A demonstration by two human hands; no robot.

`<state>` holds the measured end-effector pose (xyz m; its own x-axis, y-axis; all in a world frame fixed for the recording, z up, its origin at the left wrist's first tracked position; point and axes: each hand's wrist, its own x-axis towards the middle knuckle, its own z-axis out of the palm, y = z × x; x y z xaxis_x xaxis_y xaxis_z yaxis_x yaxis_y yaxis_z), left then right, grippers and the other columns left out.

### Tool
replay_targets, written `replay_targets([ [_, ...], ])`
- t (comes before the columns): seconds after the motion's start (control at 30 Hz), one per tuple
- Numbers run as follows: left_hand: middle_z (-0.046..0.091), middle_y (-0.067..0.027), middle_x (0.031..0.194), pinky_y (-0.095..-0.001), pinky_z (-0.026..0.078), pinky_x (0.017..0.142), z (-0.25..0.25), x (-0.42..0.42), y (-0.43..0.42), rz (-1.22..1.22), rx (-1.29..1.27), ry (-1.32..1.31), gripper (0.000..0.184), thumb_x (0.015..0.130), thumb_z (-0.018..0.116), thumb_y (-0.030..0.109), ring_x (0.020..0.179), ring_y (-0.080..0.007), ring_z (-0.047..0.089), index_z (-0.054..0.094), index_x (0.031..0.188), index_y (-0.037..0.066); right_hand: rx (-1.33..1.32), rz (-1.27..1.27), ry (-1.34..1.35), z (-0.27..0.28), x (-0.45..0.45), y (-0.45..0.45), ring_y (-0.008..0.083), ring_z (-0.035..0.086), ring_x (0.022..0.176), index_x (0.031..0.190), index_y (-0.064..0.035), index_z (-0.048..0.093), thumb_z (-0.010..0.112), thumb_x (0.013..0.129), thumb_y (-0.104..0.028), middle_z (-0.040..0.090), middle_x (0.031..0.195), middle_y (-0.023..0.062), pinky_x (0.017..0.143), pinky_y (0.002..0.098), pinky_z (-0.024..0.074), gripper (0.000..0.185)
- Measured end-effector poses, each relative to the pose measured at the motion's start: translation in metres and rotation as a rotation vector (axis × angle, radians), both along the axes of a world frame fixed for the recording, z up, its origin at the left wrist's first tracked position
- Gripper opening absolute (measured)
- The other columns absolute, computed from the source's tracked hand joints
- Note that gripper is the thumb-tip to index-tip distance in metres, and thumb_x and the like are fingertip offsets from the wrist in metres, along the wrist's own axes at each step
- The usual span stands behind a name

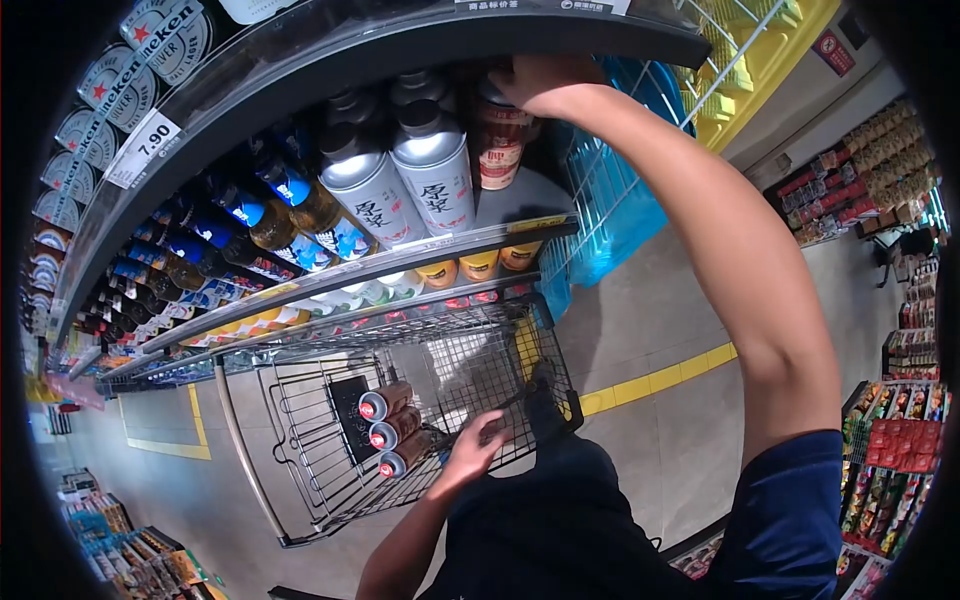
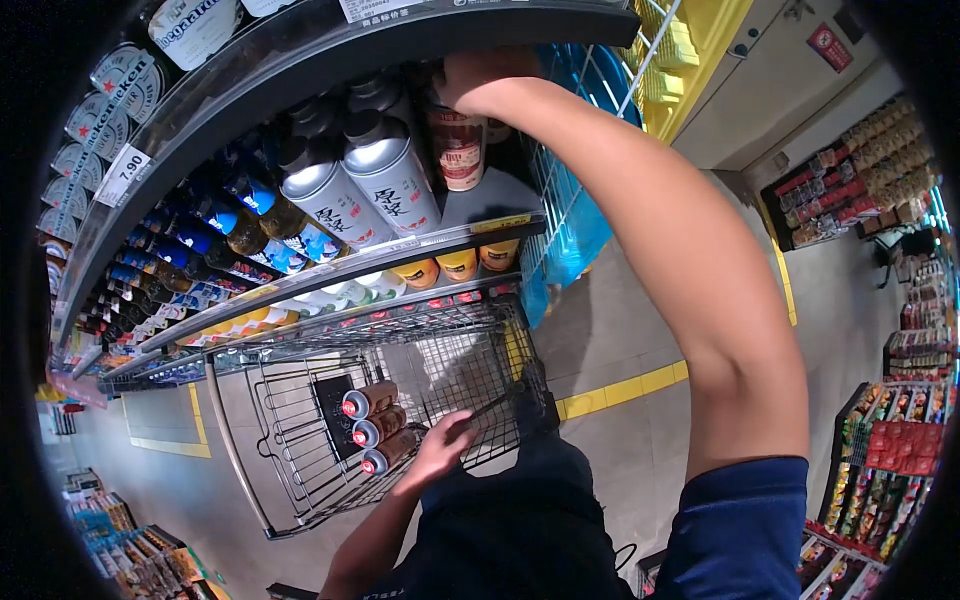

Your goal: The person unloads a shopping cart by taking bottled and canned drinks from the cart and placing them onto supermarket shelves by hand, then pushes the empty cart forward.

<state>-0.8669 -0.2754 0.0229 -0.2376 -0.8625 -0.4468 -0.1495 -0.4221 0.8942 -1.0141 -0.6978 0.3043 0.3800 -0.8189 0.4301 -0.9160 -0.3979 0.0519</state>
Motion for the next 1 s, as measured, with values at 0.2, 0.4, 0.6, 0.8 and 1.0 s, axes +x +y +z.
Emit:
replay_targets([
  [0.2,0.068,-0.0159,0.117,-0.0348,0.051,0.094,-0.013,0.054,0.044,0.142,0.11,-0.15,0.051,0.092,0.071,0.029,0.108,-0.0232,0.066,0.055,0.131,0.0,0.04,0.115,0.002,0.005,0.01,-0.017,0.0338,0.063,0.115,0.123,-0.0092,0.067,0.059,0.09,-0.035,0.065,0.126,0.0166,0.101,0.0453,0.0487,0.042],
  [0.4,0.068,-0.0155,0.117,-0.0352,0.053,0.091,-0.015,0.059,0.033,0.254,0.084,-0.133,0.047,0.091,0.072,0.028,0.11,-0.0223,0.066,0.059,0.127,0.001,0.085,0.253,-0.014,-0.004,0.011,-0.037,0.0339,0.063,0.113,0.122,-0.0078,0.067,0.056,0.092,-0.03,0.067,0.12,0.0185,0.099,0.047,0.0485,0.039],
  [0.6,0.065,-0.0182,0.12,-0.0366,0.052,0.094,0.009,0.042,0.016,0.079,0.11,-0.237,0.053,0.091,0.072,0.032,0.11,-0.0271,0.065,0.055,0.133,0.004,0.027,0.278,-0.01,0.024,0.004,-0.017,0.0369,0.066,0.101,0.117,-0.006,0.067,0.062,0.089,-0.035,0.069,0.109,0.0219,0.09,0.046,0.0516,0.04],
  [0.8,0.061,-0.0204,0.128,-0.0406,0.047,0.102,0.012,0.039,0.017,-0.065,0.131,-0.32,0.054,0.091,0.069,0.037,0.12,-0.0329,0.06,0.054,0.134,0.007,0.127,0.225,0.026,0.019,0.002,-0.017,0.0374,0.059,0.11,0.115,-0.0066,0.068,0.062,0.089,-0.042,0.064,0.12,0.0229,0.098,0.0443,0.044,0.045],
  [1.0,0.059,-0.0195,0.131,-0.0414,0.045,0.105,0.001,0.068,0.043,0.012,0.123,-0.423,0.056,0.091,0.068,0.039,0.123,-0.0357,0.057,0.053,0.134,0.007,-0.211,0.335,-0.741,-0.094,0.035,0.134,0.0284,0.067,0.063,0.101,-0.0052,0.067,0.068,0.092,-0.016,0.067,0.075,0.0127,0.063,0.0354,0.0531,0.014],
])
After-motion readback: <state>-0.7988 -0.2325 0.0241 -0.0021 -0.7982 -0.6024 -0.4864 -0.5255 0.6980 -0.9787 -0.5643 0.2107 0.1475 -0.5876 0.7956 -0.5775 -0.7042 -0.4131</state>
